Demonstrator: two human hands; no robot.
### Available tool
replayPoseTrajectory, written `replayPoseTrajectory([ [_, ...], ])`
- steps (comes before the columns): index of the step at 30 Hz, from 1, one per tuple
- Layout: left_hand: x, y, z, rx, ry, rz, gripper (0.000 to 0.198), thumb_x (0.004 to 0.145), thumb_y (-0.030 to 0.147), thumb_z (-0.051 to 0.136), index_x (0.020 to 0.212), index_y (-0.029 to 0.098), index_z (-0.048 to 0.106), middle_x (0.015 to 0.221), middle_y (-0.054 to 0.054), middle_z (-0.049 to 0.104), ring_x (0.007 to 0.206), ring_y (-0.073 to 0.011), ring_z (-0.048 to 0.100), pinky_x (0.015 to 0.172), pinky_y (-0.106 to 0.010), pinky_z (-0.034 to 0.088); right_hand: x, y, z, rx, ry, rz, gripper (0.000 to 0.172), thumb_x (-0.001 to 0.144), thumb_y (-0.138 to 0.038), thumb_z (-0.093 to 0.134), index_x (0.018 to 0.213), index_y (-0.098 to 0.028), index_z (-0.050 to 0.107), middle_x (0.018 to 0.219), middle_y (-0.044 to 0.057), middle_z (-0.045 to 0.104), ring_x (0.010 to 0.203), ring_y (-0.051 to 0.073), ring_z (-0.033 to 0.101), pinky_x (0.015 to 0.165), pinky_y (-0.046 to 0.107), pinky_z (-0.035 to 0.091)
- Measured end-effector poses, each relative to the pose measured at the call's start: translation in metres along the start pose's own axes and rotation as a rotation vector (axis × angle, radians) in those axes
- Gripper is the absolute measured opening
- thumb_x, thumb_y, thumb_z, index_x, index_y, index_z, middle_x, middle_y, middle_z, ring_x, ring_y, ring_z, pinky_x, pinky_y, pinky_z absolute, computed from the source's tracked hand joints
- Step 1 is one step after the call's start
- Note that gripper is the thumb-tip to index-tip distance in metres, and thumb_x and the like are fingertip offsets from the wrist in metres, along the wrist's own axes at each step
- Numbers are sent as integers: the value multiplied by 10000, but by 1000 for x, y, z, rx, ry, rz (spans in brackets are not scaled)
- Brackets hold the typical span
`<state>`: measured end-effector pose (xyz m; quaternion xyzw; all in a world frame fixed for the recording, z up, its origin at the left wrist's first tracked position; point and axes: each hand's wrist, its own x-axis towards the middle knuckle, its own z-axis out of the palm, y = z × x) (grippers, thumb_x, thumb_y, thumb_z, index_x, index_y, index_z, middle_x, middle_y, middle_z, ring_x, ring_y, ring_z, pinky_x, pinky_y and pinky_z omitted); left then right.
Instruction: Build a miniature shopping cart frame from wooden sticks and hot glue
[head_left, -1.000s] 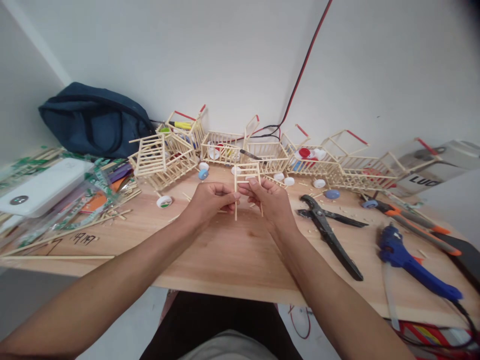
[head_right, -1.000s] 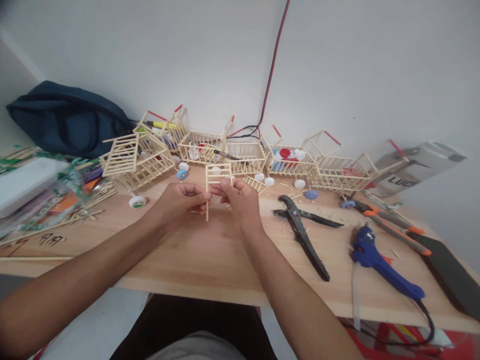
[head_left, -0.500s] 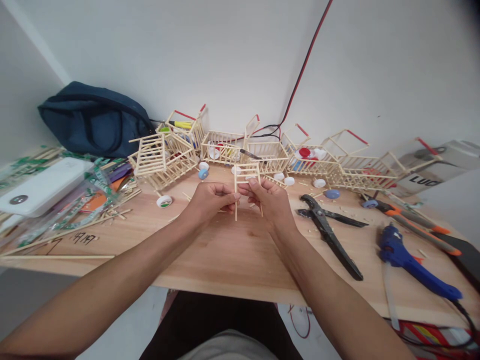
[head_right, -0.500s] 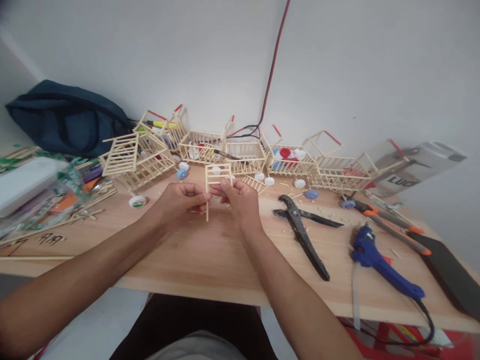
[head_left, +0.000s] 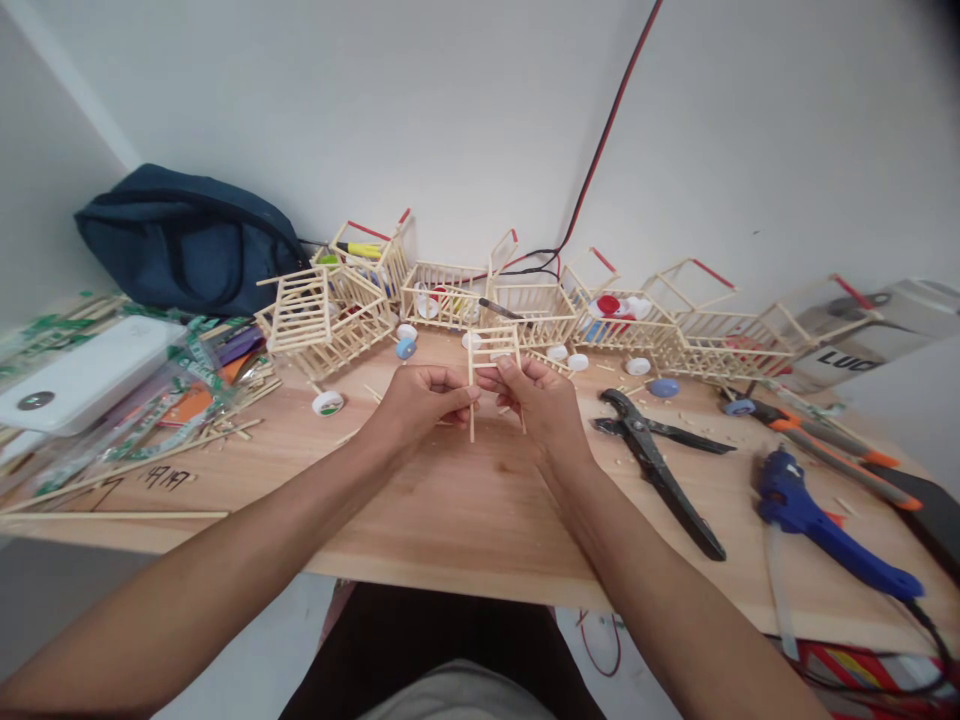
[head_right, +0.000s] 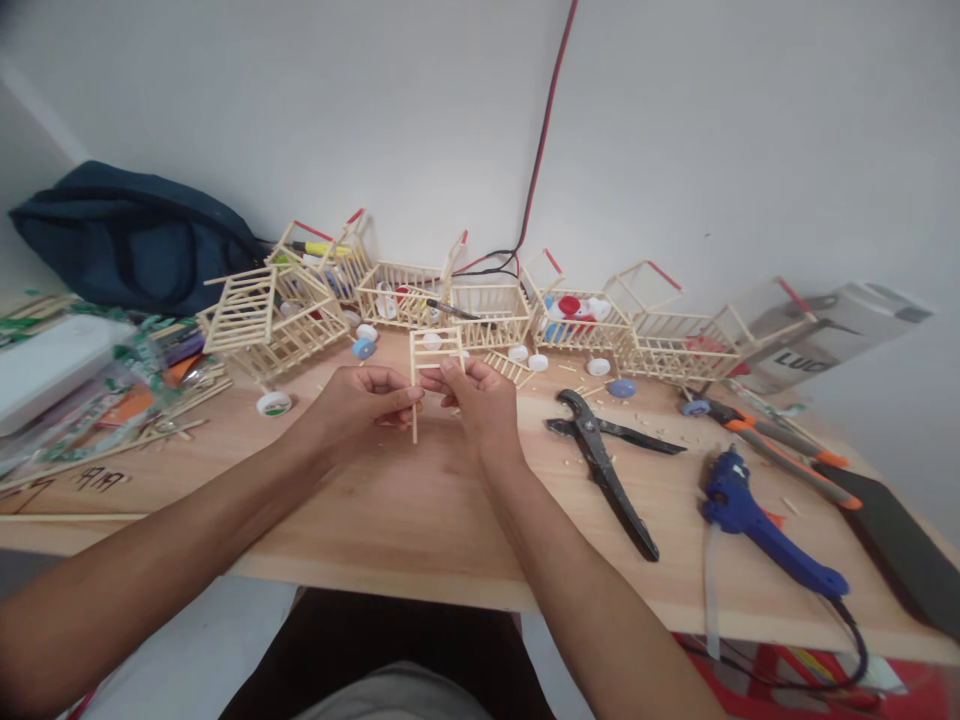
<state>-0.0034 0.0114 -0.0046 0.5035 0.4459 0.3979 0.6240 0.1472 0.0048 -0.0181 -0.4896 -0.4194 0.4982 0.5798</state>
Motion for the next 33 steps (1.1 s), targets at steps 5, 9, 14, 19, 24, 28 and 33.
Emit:
replayPoseTrajectory([
  [5,1,-3,-1,-20,-7,13,269,614,331,790,642,110,640,539,-6,606,478,-76,538,512,-210,473,-1,-1,1,-3,12,-11,230,740,-419,678,741,-192,644,855,62,752,807,175,712,555,226,406],
  [9,1,-4,-1,-11,-21,4,272,618,335,787,646,112,632,544,-6,610,479,-78,548,514,-208,477,-2,-2,0,-11,12,-7,236,748,-423,670,751,-188,646,864,66,751,813,178,712,554,225,399],
  [14,2,-2,-1,-14,-50,-12,263,643,316,777,736,120,629,580,-4,633,502,-77,571,537,-204,499,-3,-4,0,-22,16,-4,255,739,-442,673,775,-191,639,870,69,752,805,183,715,534,227,381],
  [19,1,0,-2,-48,-56,24,334,612,340,800,791,128,614,630,-3,653,538,-84,589,580,-230,533,-3,-5,-1,5,9,-10,274,729,-451,684,777,-188,625,874,76,753,824,193,717,520,220,385],
  [24,1,0,-2,-8,-41,75,337,636,394,775,767,114,640,636,-12,647,537,-86,580,566,-227,521,-3,-4,-1,-19,6,-21,279,745,-447,673,793,-175,633,885,85,752,828,194,718,508,207,388],
  [28,1,1,-2,8,-14,75,311,639,378,774,728,108,649,581,-5,624,517,-79,562,553,-209,500,-1,-2,0,-39,4,-20,266,750,-435,666,762,-170,644,875,89,751,801,189,718,511,208,387],
  [33,2,-1,-3,21,-13,68,288,644,365,773,704,112,650,558,1,613,501,-71,547,547,-203,488,0,0,0,-37,-1,-26,250,752,-420,663,762,-170,646,856,84,752,784,185,717,511,211,373],
])
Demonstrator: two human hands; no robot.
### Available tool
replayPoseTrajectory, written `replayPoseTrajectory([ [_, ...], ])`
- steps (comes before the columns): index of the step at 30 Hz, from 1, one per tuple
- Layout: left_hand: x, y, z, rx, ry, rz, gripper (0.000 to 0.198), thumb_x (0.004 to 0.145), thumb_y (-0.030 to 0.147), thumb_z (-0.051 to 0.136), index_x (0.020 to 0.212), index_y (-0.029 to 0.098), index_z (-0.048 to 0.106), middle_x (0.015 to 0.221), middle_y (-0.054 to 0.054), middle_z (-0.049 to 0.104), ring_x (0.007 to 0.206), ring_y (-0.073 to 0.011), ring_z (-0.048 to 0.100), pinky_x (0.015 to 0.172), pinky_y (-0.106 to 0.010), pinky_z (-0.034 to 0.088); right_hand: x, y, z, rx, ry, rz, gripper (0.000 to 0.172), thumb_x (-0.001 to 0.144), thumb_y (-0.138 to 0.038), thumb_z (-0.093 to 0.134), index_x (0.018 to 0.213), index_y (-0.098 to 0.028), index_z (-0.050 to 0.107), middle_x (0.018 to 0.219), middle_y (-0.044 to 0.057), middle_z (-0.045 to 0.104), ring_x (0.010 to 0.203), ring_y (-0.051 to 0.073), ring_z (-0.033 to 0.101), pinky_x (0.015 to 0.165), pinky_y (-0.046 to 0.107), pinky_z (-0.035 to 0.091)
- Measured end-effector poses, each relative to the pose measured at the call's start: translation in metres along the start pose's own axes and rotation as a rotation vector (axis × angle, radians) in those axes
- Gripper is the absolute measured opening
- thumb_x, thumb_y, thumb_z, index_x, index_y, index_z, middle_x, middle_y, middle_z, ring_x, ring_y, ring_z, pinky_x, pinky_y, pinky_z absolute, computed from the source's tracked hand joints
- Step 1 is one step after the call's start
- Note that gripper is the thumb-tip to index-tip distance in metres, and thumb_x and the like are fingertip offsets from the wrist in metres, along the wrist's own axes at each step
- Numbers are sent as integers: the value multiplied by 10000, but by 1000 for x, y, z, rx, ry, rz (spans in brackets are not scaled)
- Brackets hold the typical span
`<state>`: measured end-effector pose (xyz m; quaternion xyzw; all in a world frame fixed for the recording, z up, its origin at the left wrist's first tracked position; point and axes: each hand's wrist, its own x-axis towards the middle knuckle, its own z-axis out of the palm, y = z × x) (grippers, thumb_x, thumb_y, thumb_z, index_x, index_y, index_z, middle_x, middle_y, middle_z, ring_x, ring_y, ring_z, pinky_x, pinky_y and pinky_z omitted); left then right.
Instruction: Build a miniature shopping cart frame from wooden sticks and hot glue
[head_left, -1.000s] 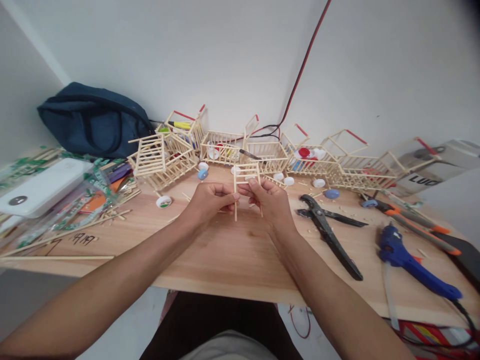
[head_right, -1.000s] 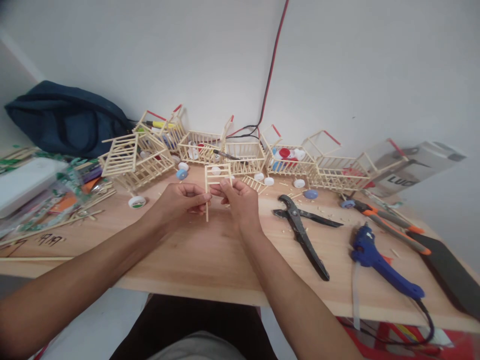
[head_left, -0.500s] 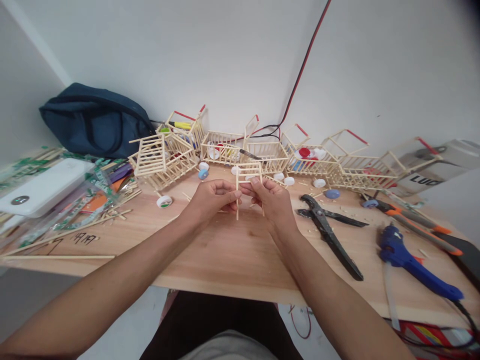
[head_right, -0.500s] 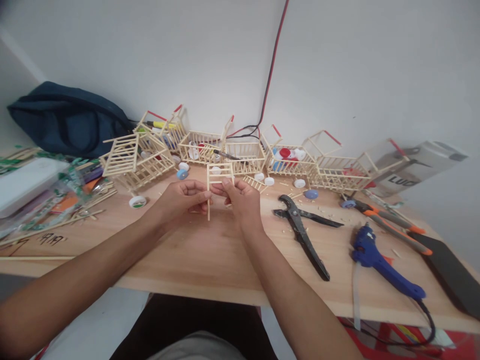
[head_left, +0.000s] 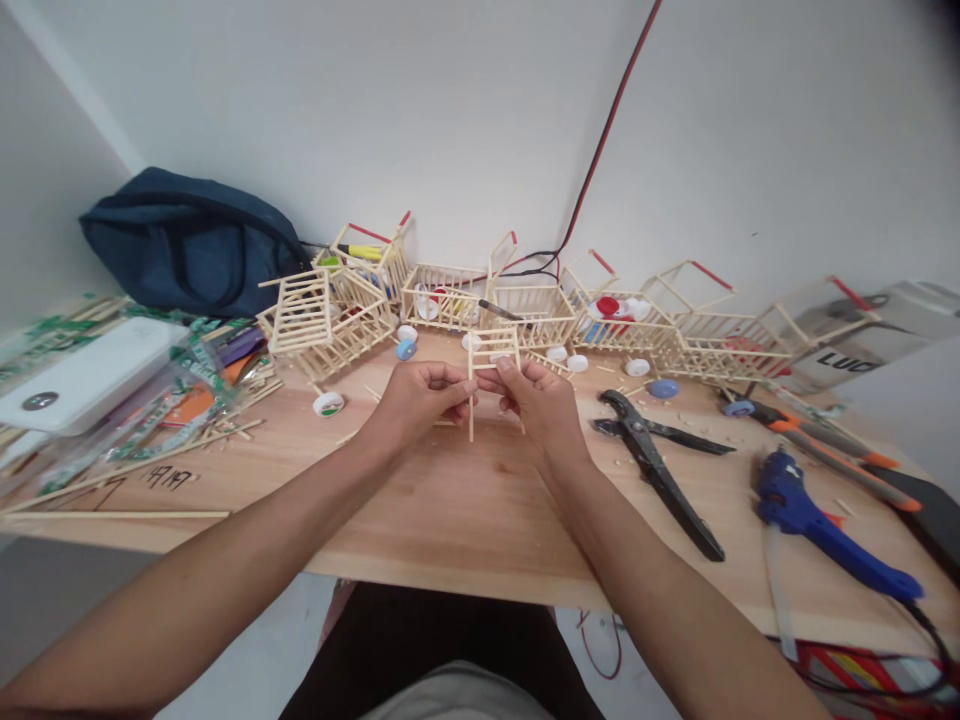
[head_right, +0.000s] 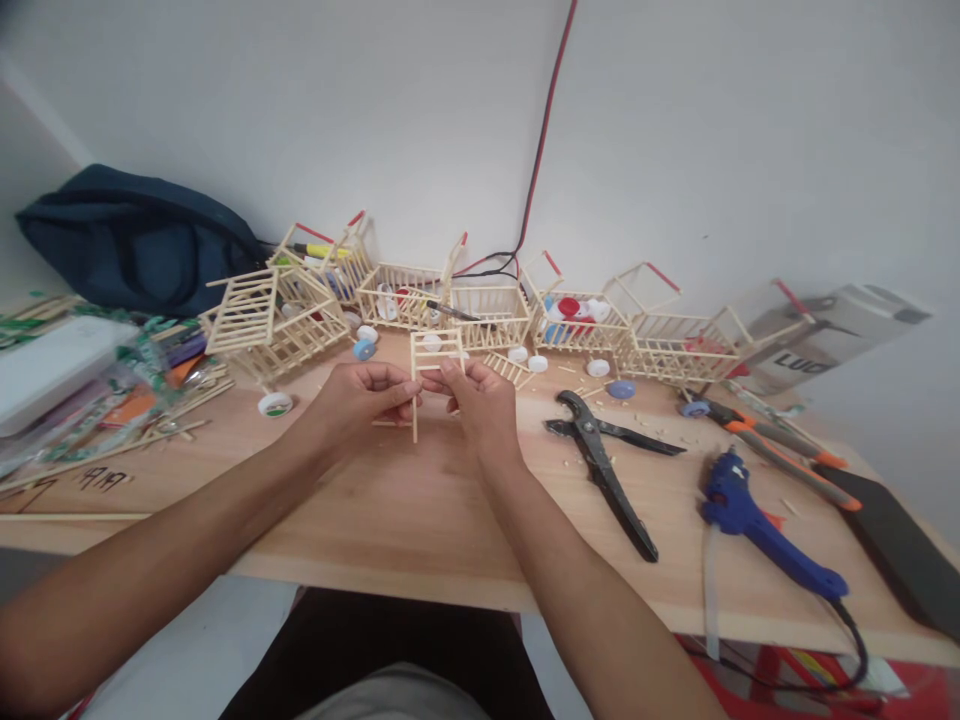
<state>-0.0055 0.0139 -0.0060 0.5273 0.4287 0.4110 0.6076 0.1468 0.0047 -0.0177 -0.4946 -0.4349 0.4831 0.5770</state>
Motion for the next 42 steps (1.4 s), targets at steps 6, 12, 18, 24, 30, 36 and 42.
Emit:
replayPoseTrajectory([
  [6,2,-3,-2,-39,-47,-16,281,638,338,782,734,119,633,587,-2,627,520,-84,567,562,-229,518,0,-1,-1,-15,-9,0,266,746,-436,663,740,-173,630,851,87,753,780,187,718,509,212,374],
  [12,2,-1,-1,-38,-22,-38,214,674,283,755,724,110,639,583,-8,633,520,-77,573,579,-219,525,1,2,-1,-17,0,-7,254,762,-423,653,789,-171,646,879,90,751,796,192,717,507,212,367],
  [18,2,0,0,-53,-18,-31,198,684,254,745,759,107,636,606,-12,646,528,-80,584,575,-217,528,0,2,-2,-34,-3,-18,248,778,-422,639,797,-175,650,898,89,750,808,193,716,516,218,369],
  [24,1,4,1,-67,19,-28,254,637,268,781,759,107,627,634,-19,662,519,-83,587,561,-220,525,-1,1,-1,-44,-5,-15,251,770,-428,642,795,-178,648,887,88,752,803,195,716,510,219,360],
  [30,1,5,1,-66,37,-41,281,594,289,809,718,106,635,610,-11,651,516,-80,578,566,-220,522,-3,1,1,-51,-18,-16,260,776,-435,634,823,-180,657,898,86,751,833,198,711,518,223,366],
  [36,2,3,-1,-71,43,-41,277,583,305,813,676,104,645,559,-12,632,512,-85,572,569,-222,512,-4,1,2,-76,-13,-19,251,781,-434,623,820,-188,662,888,74,752,817,191,708,517,233,381],
  [42,0,4,0,-73,47,-50,266,584,293,812,670,104,645,562,-15,635,511,-85,572,571,-226,512,-5,-1,4,-107,6,-18,236,796,-418,605,795,-191,668,884,71,753,819,183,705,528,240,392],
])
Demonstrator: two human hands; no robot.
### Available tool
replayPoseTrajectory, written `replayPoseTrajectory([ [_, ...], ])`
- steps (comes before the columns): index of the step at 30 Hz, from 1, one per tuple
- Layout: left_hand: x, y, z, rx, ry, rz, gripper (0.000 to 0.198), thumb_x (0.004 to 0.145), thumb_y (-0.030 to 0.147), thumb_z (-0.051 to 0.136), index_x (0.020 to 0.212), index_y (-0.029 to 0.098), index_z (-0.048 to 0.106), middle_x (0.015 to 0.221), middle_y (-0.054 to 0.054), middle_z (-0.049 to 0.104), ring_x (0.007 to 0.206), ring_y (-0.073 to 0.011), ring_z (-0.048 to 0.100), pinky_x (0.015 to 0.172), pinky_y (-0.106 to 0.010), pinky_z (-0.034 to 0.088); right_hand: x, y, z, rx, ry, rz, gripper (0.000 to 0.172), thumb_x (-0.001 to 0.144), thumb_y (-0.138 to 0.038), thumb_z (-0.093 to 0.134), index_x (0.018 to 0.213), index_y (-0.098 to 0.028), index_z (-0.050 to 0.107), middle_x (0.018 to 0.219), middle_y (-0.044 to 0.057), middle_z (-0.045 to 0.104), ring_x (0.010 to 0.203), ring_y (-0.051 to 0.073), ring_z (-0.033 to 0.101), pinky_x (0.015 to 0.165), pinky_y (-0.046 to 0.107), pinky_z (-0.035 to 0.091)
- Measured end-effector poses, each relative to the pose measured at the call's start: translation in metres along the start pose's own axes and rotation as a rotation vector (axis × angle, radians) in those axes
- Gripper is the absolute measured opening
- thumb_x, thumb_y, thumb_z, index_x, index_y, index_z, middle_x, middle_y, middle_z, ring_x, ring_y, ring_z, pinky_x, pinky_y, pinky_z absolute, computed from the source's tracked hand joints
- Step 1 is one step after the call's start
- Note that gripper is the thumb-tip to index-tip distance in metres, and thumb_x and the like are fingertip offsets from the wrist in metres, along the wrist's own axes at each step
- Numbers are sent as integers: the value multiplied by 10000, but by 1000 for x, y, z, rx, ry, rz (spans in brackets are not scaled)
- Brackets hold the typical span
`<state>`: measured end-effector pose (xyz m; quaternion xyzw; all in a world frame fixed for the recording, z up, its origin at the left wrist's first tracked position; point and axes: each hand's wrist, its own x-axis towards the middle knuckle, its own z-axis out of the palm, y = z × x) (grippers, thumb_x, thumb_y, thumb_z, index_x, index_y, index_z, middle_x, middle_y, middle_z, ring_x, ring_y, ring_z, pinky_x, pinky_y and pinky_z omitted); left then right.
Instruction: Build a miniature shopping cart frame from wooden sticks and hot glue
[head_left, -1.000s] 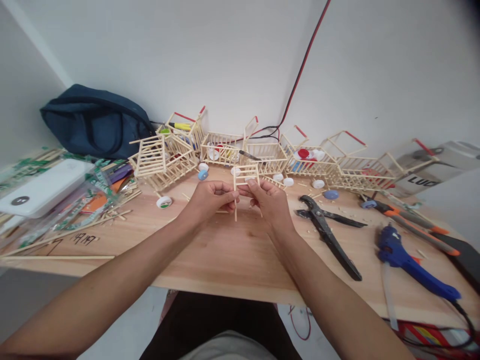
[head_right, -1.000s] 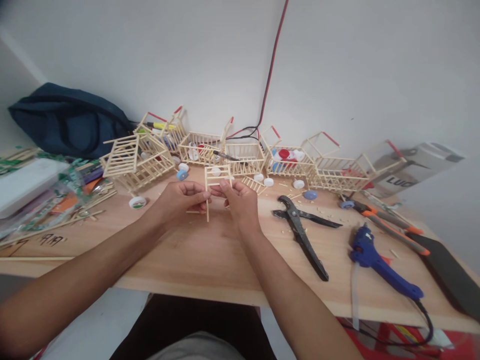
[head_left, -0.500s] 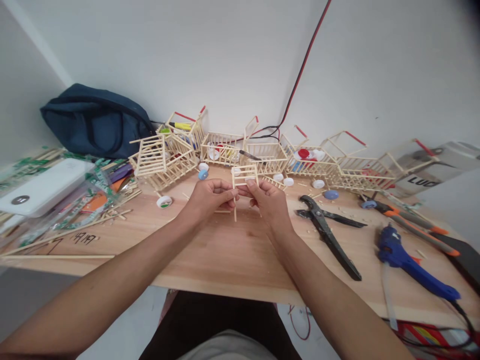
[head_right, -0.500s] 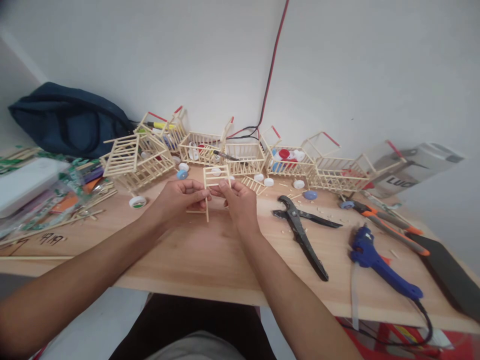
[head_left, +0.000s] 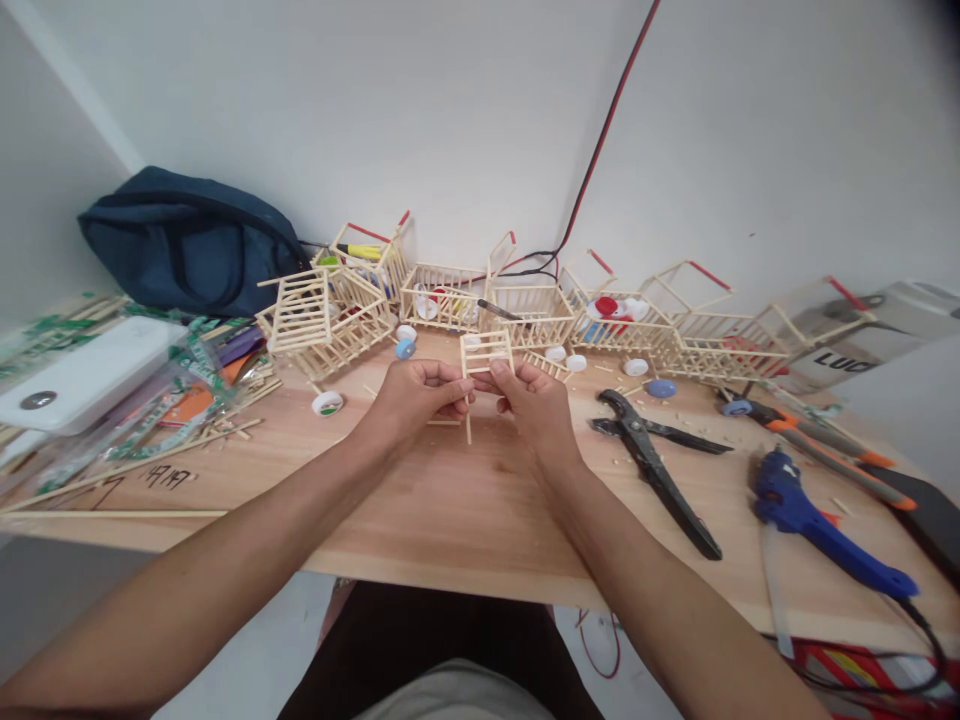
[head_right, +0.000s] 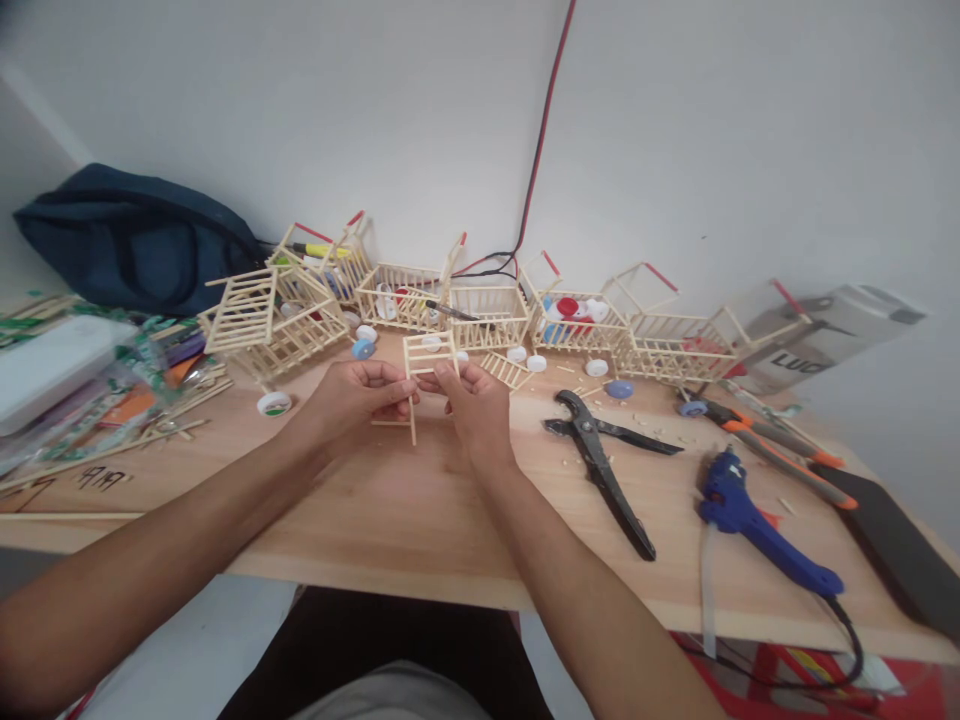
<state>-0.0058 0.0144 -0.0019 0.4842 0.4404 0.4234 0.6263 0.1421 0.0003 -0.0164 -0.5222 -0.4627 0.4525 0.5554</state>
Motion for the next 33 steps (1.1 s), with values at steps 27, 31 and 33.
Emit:
replayPoseTrajectory([
  [27,0,-1,-1,-2,-41,-11,255,620,285,797,692,105,632,581,-21,644,519,-88,585,590,-236,529,1,1,-1,-10,-10,3,259,782,-443,613,813,-190,663,865,68,754,780,179,705,509,227,372],
  [31,0,-1,-1,-8,-33,-5,294,585,308,818,683,103,631,574,-20,644,516,-91,585,584,-237,529,0,1,0,2,0,5,239,782,-424,618,793,-189,661,849,66,754,757,175,705,519,234,374],
  [33,0,-2,-1,-9,-34,-4,302,578,313,821,684,101,633,576,-21,646,514,-91,585,583,-237,530,-1,0,0,8,6,7,226,783,-410,623,791,-187,659,839,66,754,746,172,704,522,235,373],
])
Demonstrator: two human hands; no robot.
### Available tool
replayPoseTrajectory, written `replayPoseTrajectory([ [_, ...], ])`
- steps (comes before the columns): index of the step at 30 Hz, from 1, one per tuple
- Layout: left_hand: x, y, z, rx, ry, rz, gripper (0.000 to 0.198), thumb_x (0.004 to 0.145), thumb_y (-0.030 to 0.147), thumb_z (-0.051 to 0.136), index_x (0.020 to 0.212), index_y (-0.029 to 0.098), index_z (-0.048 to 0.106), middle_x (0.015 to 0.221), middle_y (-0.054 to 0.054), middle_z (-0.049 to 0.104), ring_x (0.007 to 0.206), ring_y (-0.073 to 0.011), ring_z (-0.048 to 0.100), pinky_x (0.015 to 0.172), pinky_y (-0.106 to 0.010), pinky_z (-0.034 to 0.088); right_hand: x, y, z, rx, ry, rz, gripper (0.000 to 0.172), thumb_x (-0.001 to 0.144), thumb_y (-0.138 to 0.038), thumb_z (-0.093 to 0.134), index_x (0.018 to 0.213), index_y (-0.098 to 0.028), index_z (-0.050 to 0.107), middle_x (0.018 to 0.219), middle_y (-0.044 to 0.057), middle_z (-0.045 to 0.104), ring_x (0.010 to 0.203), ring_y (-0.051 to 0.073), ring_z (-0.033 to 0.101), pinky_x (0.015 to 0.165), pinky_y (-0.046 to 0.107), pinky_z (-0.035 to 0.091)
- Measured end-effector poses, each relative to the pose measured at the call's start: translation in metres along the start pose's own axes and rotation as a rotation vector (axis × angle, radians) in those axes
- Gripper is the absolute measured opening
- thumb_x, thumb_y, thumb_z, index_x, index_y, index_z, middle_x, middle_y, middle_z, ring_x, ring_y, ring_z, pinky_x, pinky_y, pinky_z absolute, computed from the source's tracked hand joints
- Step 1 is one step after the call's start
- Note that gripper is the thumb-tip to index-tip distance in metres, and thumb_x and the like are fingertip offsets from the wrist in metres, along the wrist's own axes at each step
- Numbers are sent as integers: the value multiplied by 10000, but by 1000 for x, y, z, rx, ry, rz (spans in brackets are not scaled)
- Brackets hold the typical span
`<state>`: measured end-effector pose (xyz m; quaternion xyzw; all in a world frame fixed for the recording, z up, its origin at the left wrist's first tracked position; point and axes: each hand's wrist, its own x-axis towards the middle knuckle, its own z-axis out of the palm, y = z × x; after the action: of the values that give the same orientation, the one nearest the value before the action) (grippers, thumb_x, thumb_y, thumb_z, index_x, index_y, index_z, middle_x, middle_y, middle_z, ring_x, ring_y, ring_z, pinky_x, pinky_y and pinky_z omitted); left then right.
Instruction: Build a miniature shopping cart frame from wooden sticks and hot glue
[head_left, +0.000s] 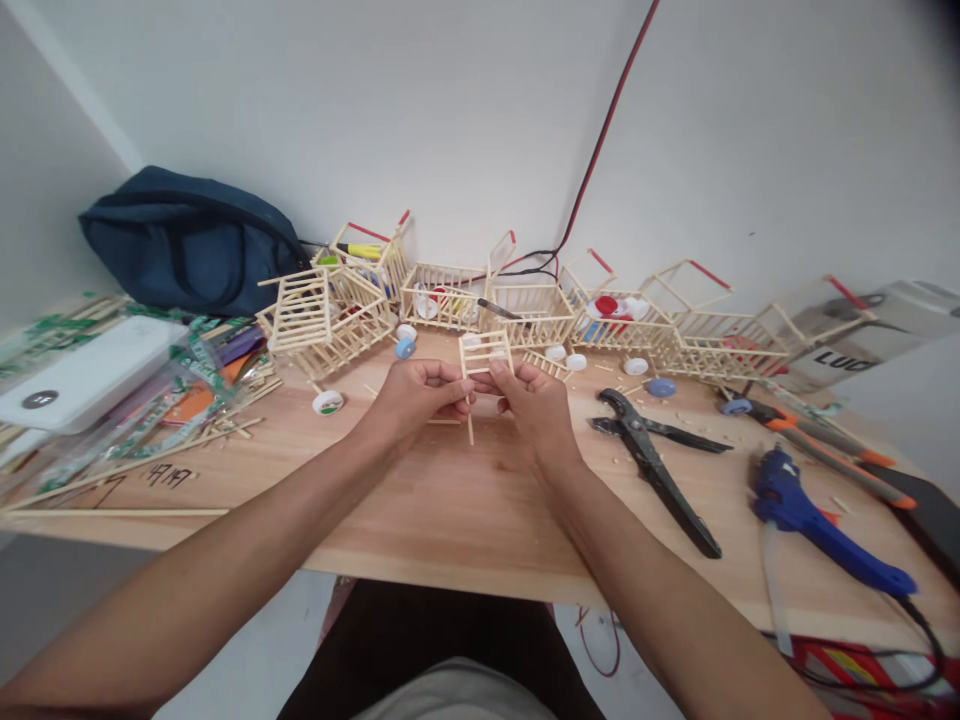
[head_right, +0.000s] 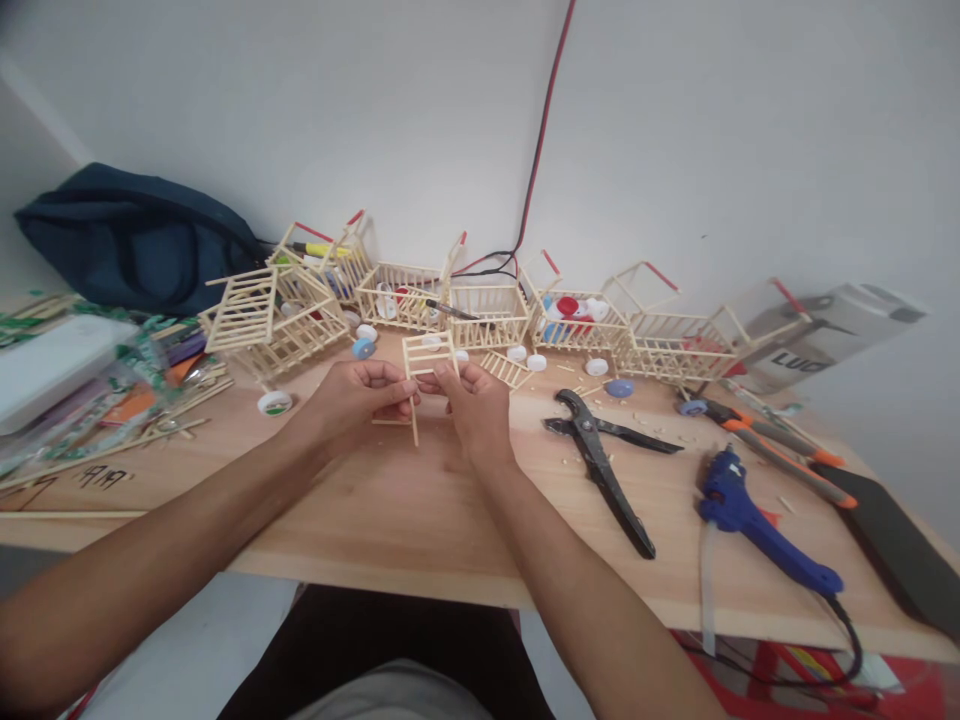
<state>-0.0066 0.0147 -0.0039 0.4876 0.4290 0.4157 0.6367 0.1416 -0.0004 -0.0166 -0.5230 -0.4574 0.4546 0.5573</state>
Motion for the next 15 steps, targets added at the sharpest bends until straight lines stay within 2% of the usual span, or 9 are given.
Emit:
replayPoseTrajectory([
  [15,1,1,0,-38,26,33,328,560,328,830,679,100,627,619,-20,645,533,-83,578,575,-224,510,1,-1,-5,-5,-54,-58,221,774,-411,639,841,-201,656,909,64,748,847,190,704,544,230,397],
])
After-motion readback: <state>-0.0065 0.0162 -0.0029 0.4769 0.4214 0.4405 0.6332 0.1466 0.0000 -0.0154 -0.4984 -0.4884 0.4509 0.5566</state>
